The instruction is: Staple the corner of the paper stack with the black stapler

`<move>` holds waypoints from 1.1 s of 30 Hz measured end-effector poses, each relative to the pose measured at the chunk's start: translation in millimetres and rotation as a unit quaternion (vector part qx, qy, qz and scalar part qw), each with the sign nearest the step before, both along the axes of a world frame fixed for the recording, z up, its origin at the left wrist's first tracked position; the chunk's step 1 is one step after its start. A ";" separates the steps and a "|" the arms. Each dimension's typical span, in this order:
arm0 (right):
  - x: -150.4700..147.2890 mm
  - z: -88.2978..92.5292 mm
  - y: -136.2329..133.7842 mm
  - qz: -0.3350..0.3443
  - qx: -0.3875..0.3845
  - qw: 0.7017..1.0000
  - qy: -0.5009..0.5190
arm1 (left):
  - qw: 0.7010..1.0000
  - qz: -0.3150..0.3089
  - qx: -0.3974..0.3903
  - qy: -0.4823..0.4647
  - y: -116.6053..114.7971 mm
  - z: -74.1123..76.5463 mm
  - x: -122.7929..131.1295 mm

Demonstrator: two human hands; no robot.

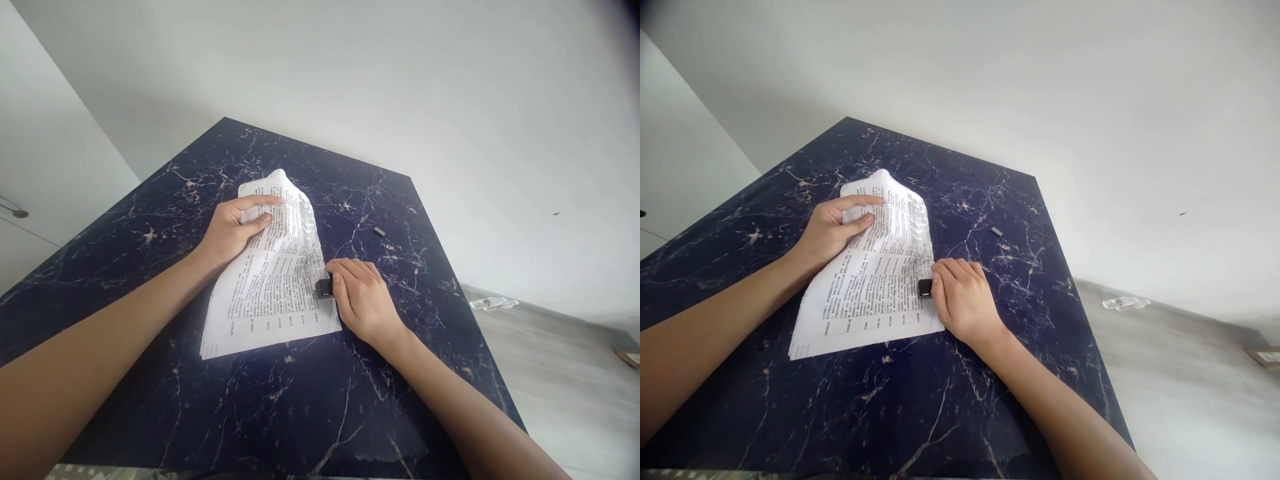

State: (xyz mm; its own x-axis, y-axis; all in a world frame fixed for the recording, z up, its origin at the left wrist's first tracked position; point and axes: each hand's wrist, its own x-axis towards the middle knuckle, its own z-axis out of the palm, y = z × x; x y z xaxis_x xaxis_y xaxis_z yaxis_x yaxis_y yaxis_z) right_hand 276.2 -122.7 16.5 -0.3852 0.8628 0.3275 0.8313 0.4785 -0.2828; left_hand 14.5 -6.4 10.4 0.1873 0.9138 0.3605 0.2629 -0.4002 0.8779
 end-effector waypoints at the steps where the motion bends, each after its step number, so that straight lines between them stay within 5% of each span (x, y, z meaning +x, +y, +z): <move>1: -0.8 0.3 -0.2 -0.002 0.004 1.000 -0.011 | 1.000 -0.001 0.003 0.000 0.1 -0.3 -0.2; 20: -2.7 0.2 -0.2 -0.015 0.008 0.998 -0.056 | 1.000 -0.010 0.007 -0.001 2.4 -2.9 -3.4; 33: -30.4 -0.3 -10.4 -0.118 0.046 0.962 -0.243 | 1.000 -0.009 -0.005 0.002 4.0 -3.6 -5.1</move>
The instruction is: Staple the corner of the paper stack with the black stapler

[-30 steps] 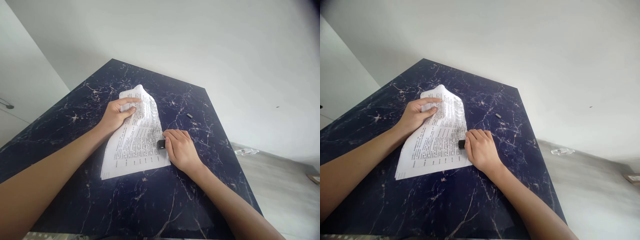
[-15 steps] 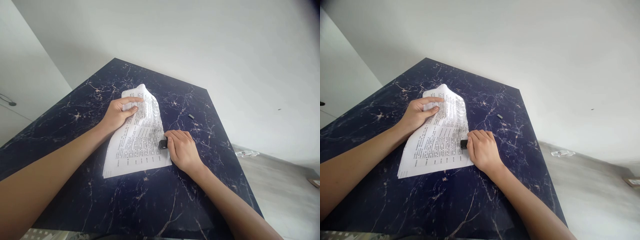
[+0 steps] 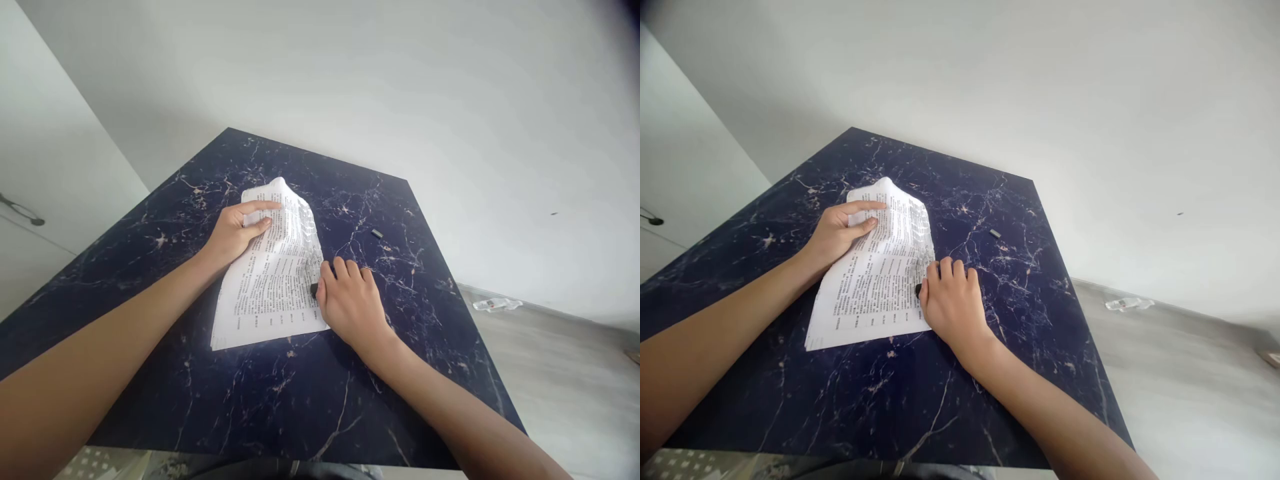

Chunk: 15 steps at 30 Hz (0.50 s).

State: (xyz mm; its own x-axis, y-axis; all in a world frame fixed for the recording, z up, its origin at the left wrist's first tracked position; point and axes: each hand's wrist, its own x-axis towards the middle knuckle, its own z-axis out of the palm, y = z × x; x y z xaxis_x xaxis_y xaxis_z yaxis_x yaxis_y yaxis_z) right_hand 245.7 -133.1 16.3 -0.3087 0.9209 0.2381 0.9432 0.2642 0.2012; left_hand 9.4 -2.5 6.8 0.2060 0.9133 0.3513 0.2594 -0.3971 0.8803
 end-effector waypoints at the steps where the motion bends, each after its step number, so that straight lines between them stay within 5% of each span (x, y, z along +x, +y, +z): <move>1: 0.3 -0.5 0.6 0.005 -0.001 1.000 0.003 | 1.000 -0.001 -0.007 0.002 1.2 -0.7 -1.7; 5: 15.9 1.7 5.7 0.049 -0.035 0.995 0.075 | 0.999 -0.003 -0.026 0.047 9.7 -3.4 -12.9; 11: 51.0 16.8 9.1 0.184 -0.141 0.954 0.189 | 0.965 0.019 0.021 0.260 22.5 -5.4 -27.2; 15: 75.0 30.9 14.1 0.164 -0.194 0.947 0.196 | 0.945 0.059 0.049 0.318 26.0 -11.6 -33.6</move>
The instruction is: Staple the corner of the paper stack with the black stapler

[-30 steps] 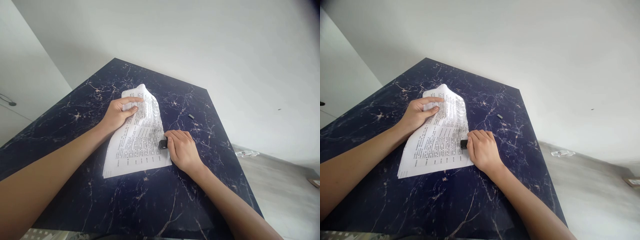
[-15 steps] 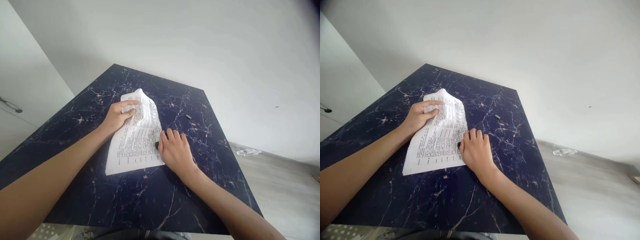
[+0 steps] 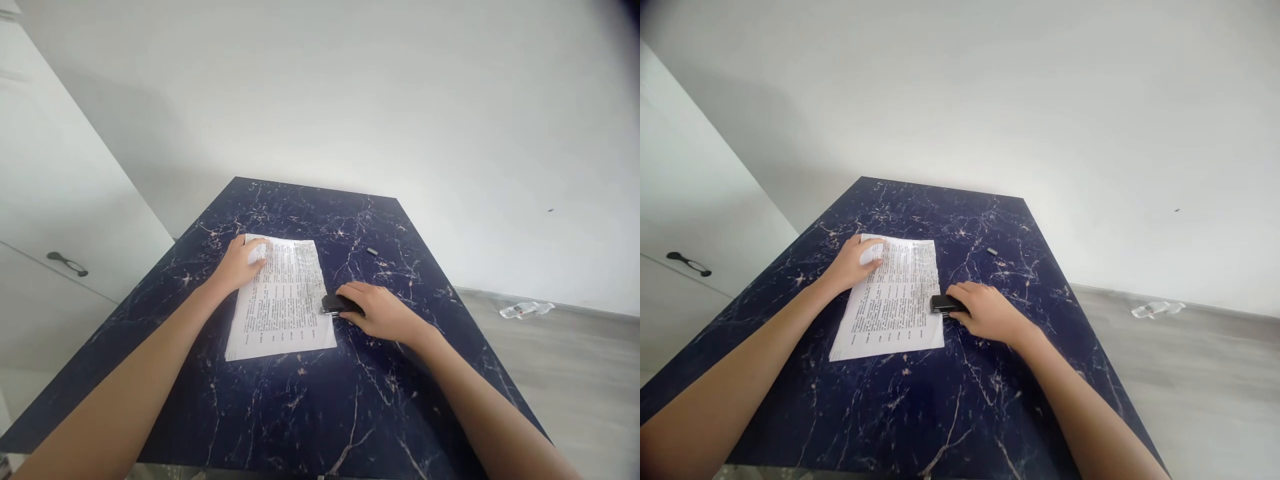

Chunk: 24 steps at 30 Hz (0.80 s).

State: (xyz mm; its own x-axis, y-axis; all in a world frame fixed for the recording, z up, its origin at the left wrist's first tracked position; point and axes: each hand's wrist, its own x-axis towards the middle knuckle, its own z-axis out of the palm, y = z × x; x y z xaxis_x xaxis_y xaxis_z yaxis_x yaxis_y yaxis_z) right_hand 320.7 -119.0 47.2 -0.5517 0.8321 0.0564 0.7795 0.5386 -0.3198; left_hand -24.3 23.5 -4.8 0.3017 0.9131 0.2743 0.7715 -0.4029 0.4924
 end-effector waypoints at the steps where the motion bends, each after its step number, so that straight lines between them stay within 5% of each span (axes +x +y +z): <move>1: 7.8 3.6 1.7 -0.011 -0.023 1.000 0.005 | 1.000 0.002 -0.001 0.010 1.0 -2.3 -1.7; 6: 21.6 14.7 4.4 -0.135 -0.092 0.981 0.108 | 0.999 0.002 -0.013 0.040 5.3 -11.5 -5.4; 10: -36.2 5.4 8.2 -0.193 -0.060 0.967 0.156 | 0.999 0.012 -0.010 0.031 4.6 -10.5 -3.0; 17: -143.8 -20.2 58.0 -0.172 0.057 0.980 0.078 | 0.994 0.026 0.061 -0.086 9.4 -10.8 -7.4; 24: -143.2 -29.1 56.3 -0.146 0.036 0.988 0.037 | 0.980 0.054 0.042 -0.188 16.3 -18.6 -9.8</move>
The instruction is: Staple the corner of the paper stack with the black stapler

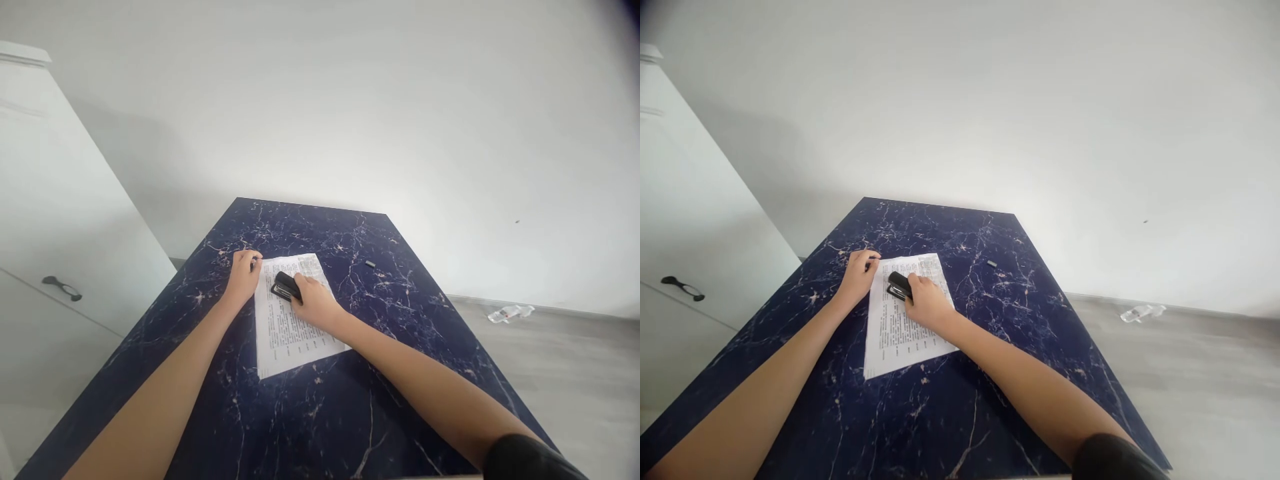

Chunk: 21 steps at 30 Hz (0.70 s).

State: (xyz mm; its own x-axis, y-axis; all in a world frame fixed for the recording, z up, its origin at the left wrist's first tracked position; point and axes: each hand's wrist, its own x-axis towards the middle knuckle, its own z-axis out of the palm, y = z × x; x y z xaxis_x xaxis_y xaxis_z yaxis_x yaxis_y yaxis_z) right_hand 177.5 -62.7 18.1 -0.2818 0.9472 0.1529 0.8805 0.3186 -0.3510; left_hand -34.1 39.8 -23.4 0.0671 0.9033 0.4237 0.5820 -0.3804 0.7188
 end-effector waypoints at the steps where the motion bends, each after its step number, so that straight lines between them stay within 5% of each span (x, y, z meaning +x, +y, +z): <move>1: 7.6 -0.4 -7.2 -0.006 -0.006 1.000 0.000 | 1.000 0.000 -0.001 -0.004 0.0 -0.5 0.5; 14: 172.3 -6.3 -121.9 -0.185 -0.028 0.981 0.052 | 0.999 0.018 -0.023 0.015 0.9 -0.6 3.5; 18: 199.2 4.6 -127.9 -0.162 -0.106 0.974 0.116 | 0.999 0.021 -0.028 0.016 1.1 0.8 3.2; 21: 219.2 16.5 -102.5 -0.123 -0.061 0.975 0.174 | 0.999 0.029 -0.042 0.013 1.8 1.8 2.6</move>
State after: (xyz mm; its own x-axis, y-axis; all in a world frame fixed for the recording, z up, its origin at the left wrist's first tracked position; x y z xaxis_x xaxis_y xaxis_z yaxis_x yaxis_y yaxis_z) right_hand 396.6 -165.2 34.6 0.0042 0.9968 0.0800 0.7458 0.0502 -0.6643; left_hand -31.5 41.6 -21.6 0.0242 0.9383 0.3450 0.6193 -0.2850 0.7316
